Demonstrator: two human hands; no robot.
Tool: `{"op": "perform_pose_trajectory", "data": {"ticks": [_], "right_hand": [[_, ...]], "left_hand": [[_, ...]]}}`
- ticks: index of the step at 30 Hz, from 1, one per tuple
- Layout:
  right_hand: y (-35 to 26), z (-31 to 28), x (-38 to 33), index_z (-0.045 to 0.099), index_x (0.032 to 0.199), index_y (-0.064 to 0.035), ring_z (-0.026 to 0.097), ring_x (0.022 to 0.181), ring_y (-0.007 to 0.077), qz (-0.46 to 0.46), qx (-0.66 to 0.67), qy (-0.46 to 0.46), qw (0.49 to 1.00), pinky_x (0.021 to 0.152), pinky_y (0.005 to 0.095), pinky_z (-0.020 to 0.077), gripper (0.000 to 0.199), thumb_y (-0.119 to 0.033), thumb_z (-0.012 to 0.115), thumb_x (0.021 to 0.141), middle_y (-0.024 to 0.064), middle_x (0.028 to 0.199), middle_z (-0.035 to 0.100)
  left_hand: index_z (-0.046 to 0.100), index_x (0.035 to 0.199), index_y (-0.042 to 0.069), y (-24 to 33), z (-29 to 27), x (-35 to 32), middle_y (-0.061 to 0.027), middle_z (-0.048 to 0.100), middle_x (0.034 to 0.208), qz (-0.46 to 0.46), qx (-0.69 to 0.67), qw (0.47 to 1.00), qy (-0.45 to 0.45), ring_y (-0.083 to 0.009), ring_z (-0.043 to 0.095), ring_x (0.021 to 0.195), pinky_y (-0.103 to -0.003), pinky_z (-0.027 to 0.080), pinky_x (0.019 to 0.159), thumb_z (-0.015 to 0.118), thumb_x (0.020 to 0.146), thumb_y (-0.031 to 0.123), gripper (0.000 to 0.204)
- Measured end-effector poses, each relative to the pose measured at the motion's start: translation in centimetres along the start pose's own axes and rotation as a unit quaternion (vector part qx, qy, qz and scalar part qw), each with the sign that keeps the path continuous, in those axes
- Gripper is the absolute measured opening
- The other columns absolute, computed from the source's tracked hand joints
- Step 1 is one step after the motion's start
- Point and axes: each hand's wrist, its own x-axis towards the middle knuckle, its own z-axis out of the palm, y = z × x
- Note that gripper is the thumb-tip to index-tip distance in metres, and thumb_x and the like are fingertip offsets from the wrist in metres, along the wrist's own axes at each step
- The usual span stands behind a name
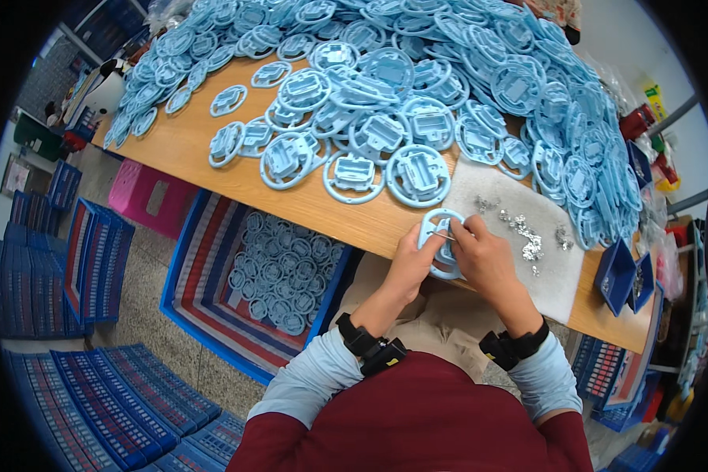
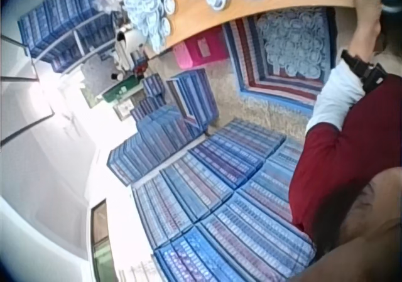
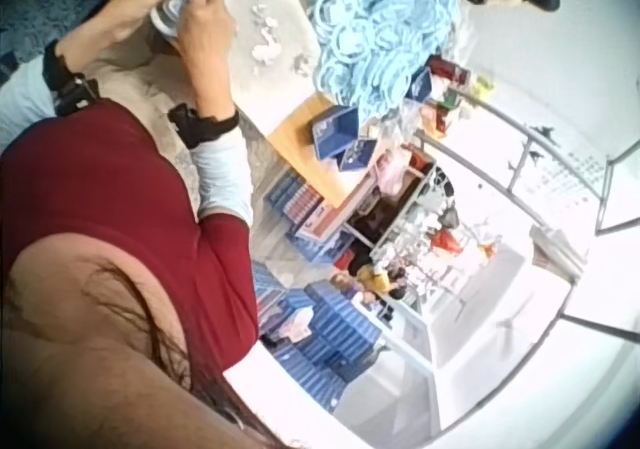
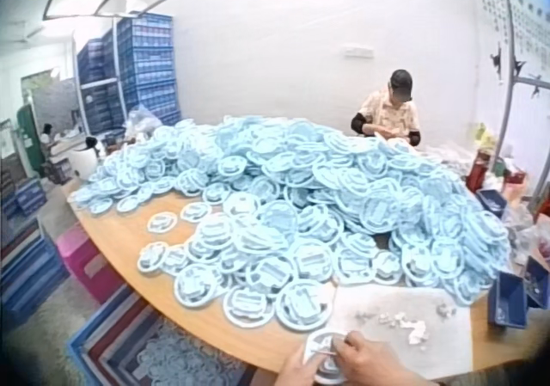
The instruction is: Manually assemble small silver components onto blue plastic toy frames.
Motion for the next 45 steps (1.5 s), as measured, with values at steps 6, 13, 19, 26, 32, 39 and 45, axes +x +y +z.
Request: {"op": "perform_pose_trajectory", "data": {"ticks": [6, 13, 19, 26, 32, 39, 45], "right_hand": [[0.6, -0.5, -1.7, 0.048, 0.126, -0.0159, 0.057, 0.066, 0.0307, 0.075, 0.133, 0.020, 0.988, 0.059, 0.0410, 0.0457, 0.049, -0.007, 0.052, 0.078, 0.0100, 0.079, 0.052], [-0.8, 0.0, -3.0, 0.054, 0.119, -0.0149, 0.057, 0.062, 0.0283, 0.095, 0.044, 0.013, 0.994, 0.055, 0.0368, 0.0476, 0.046, -0.003, 0.053, 0.074, 0.0099, 0.078, 0.052], [-1.2, -0.3, -2.7, 0.054, 0.117, -0.0106, 0.058, 0.065, 0.0264, 0.086, 0.033, 0.012, 0.996, 0.054, 0.0354, 0.0480, 0.044, -0.003, 0.053, 0.073, 0.0095, 0.078, 0.052], [-1.1, -0.3, -2.6, 0.053, 0.117, -0.0068, 0.059, 0.071, 0.0250, 0.078, 0.008, -0.009, 0.997, 0.057, 0.0341, 0.0487, 0.044, -0.003, 0.053, 0.073, 0.0100, 0.081, 0.053], [-1.4, -0.4, -2.2, 0.050, 0.117, 0.0002, 0.060, 0.069, 0.0262, 0.049, -0.020, -0.038, 0.998, 0.057, 0.0344, 0.0497, 0.046, -0.004, 0.055, 0.072, 0.0136, 0.081, 0.055], [-1.8, -0.6, -1.7, 0.049, 0.119, -0.0012, 0.060, 0.065, 0.0294, 0.083, -0.009, -0.078, 0.993, 0.055, 0.0372, 0.0474, 0.051, -0.005, 0.059, 0.069, 0.0152, 0.079, 0.056], [-0.3, -1.2, -3.0, 0.052, 0.118, -0.0034, 0.060, 0.070, 0.0297, 0.181, 0.145, 0.146, 0.962, 0.060, 0.0353, 0.0469, 0.038, -0.008, 0.055, 0.080, 0.0156, 0.088, 0.060]], "left_hand": [[0.052, 0.108, 0.003, 0.3, 0.2, -0.2, -0.0027, 0.059, 0.091, -0.020, -0.037, 0.999, 0.008, -0.0084, 0.058, 0.075, -0.023, 0.050, 0.058, 0.054, 0.088, 0.015, 0.023], [0.051, 0.108, 0.002, 0.8, 0.3, -0.3, -0.0042, 0.058, 0.092, -0.019, -0.016, 1.000, 0.010, -0.0097, 0.058, 0.077, -0.025, 0.052, 0.064, 0.053, 0.089, 0.015, 0.023], [0.049, 0.111, 0.002, 0.8, 0.3, -0.3, -0.0054, 0.057, 0.096, -0.015, -0.006, 1.000, 0.010, -0.0104, 0.058, 0.080, -0.025, 0.051, 0.063, 0.052, 0.089, 0.014, 0.025], [0.050, 0.109, 0.002, 0.7, 0.2, -0.2, -0.0051, 0.058, 0.095, -0.017, 0.002, 1.000, 0.019, -0.0098, 0.057, 0.079, -0.024, 0.050, 0.063, 0.052, 0.089, 0.014, 0.023], [0.051, 0.107, 0.002, 0.7, 0.1, -0.3, -0.0037, 0.058, 0.093, -0.016, 0.018, 1.000, 0.013, -0.0089, 0.057, 0.077, -0.023, 0.048, 0.061, 0.053, 0.089, 0.015, 0.022], [0.051, 0.109, 0.002, 0.6, 0.1, -0.2, -0.0035, 0.058, 0.095, -0.003, 0.060, 0.998, -0.005, -0.0090, 0.056, 0.082, -0.024, 0.047, 0.067, 0.053, 0.089, 0.013, 0.023], [0.052, 0.110, 0.002, 0.9, 0.9, -1.5, -0.0042, 0.058, 0.097, 0.008, -0.015, 1.000, -0.010, -0.0117, 0.057, 0.085, -0.026, 0.048, 0.074, 0.054, 0.088, 0.015, 0.026]]}}
